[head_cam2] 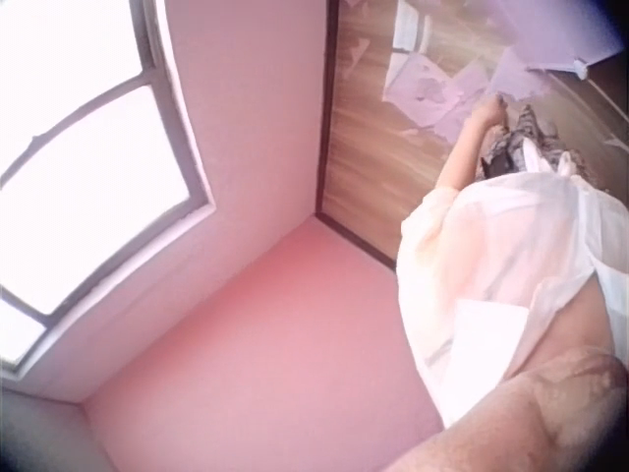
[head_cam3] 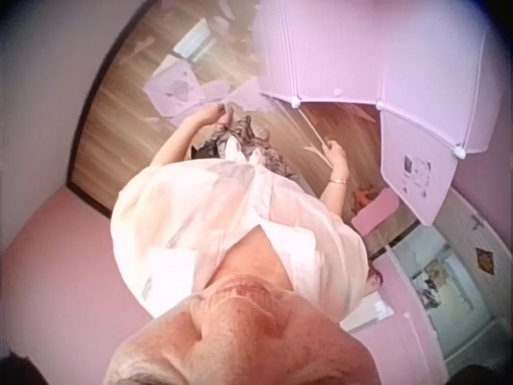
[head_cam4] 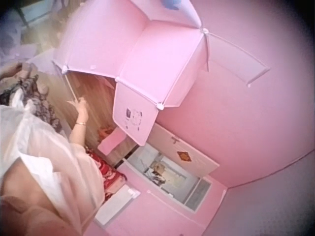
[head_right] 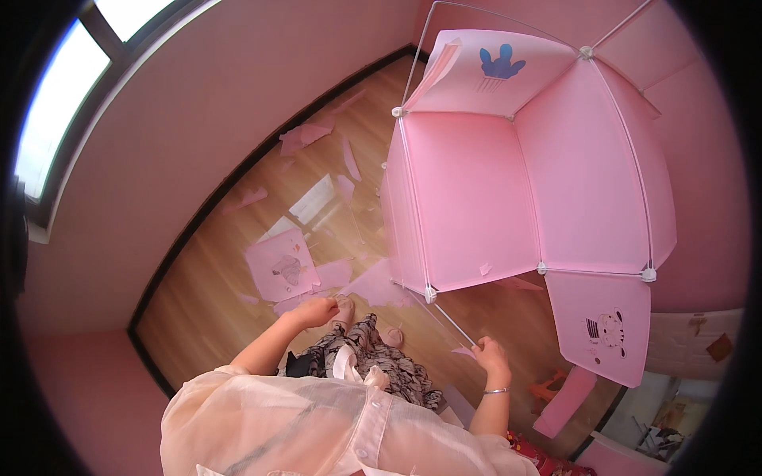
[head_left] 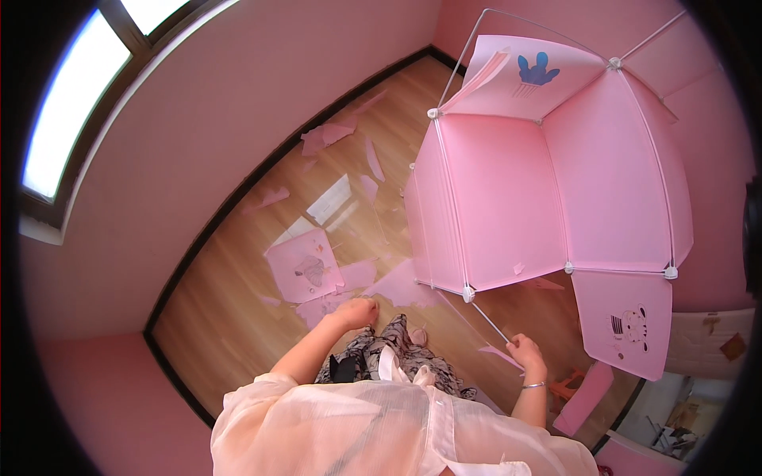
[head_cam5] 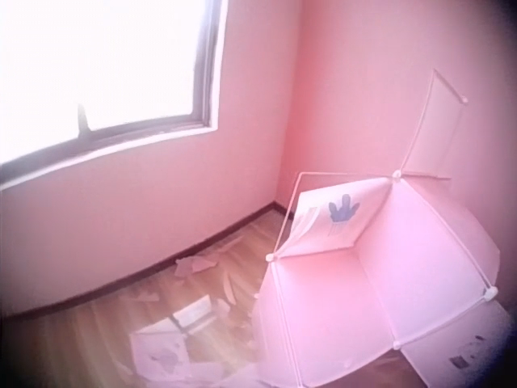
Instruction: The person assembles a pink plastic storage organizer by connecting panels using white joint pieces, handling the large panels by hand and reaching inside the compartments to secure the structure.
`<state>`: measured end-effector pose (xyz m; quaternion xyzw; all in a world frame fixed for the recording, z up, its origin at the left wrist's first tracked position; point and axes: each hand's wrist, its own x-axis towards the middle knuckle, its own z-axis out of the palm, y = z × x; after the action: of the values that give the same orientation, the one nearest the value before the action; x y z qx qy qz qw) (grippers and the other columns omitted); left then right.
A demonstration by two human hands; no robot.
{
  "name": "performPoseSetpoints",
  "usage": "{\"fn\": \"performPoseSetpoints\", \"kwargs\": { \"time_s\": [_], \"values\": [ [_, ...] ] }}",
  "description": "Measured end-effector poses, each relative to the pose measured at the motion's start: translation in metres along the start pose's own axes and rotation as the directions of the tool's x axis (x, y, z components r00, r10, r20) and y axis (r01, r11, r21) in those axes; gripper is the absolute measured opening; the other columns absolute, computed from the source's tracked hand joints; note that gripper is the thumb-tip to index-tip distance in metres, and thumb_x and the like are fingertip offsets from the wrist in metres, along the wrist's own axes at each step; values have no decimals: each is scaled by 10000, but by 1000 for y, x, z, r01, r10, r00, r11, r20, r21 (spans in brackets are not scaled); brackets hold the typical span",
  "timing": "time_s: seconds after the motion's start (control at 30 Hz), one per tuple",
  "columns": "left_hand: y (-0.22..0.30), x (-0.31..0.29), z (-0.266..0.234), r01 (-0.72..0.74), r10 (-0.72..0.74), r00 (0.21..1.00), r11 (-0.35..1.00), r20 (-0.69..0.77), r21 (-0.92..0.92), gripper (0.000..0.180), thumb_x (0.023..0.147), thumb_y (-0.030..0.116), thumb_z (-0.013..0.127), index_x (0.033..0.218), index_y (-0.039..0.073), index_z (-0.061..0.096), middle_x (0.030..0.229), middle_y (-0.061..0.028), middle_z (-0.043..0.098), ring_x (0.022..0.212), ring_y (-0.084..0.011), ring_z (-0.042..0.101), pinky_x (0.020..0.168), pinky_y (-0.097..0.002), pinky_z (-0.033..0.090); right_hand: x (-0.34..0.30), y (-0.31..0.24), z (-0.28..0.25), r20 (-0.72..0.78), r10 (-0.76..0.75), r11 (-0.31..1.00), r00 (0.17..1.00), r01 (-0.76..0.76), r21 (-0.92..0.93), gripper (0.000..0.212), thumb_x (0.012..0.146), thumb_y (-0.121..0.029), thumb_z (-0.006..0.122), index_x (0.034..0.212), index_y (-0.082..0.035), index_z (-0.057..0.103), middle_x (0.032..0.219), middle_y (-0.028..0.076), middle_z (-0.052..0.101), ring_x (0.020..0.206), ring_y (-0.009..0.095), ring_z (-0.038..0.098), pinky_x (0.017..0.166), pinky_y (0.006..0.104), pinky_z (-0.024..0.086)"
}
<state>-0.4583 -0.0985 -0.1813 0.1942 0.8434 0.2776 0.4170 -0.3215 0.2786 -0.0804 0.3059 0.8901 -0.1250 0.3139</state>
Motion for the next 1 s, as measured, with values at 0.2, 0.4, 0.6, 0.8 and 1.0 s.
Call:
{"fn": "performPoseSetpoints", "kwargs": {
  "time_s": [0.2,0.4,0.6,0.8,1.0],
  "values": [
    [-57,-36,-70,165,-151,980,981,-127,105,256,789,248,469,843,21,576,842,-188,580,820,-345,546,710,-414,425,-12,-88,-67,-197,19,993,980,5,121,244,790,-270,489,883,-63,578,855,141,599,829,295,564,723,375,434],
    [-67,-28,-144,112,-82,978,983,-194,145,241,797,229,469,871,24,570,864,-187,580,845,-334,545,718,-412,427,10,-168,-81,-277,-161,950,947,225,218,264,798,-280,491,894,-46,570,831,142,605,794,299,573,690,368,443],
    [-53,19,-223,-47,58,989,995,-135,83,240,803,234,470,880,29,567,837,-177,583,831,-329,544,704,-395,430,46,-217,-123,-326,-251,857,912,366,364,244,811,-231,499,880,-5,560,767,132,610,738,225,592,652,303,451],
    [-9,111,-319,-304,318,945,940,-74,153,198,812,197,471,867,29,562,846,-169,580,816,-330,542,685,-384,432,96,-284,-188,-599,-182,486,780,601,635,247,812,-196,545,919,26,535,816,117,599,750,184,577,695,288,457],
    [72,191,-407,-668,678,724,735,-127,117,137,797,122,492,844,4,545,813,-165,567,769,-323,545,648,-358,441,140,-367,-239,-847,-121,438,517,794,422,337,803,-206,566,1034,21,471,924,127,568,889,220,549,773,316,438]
  ]
}}
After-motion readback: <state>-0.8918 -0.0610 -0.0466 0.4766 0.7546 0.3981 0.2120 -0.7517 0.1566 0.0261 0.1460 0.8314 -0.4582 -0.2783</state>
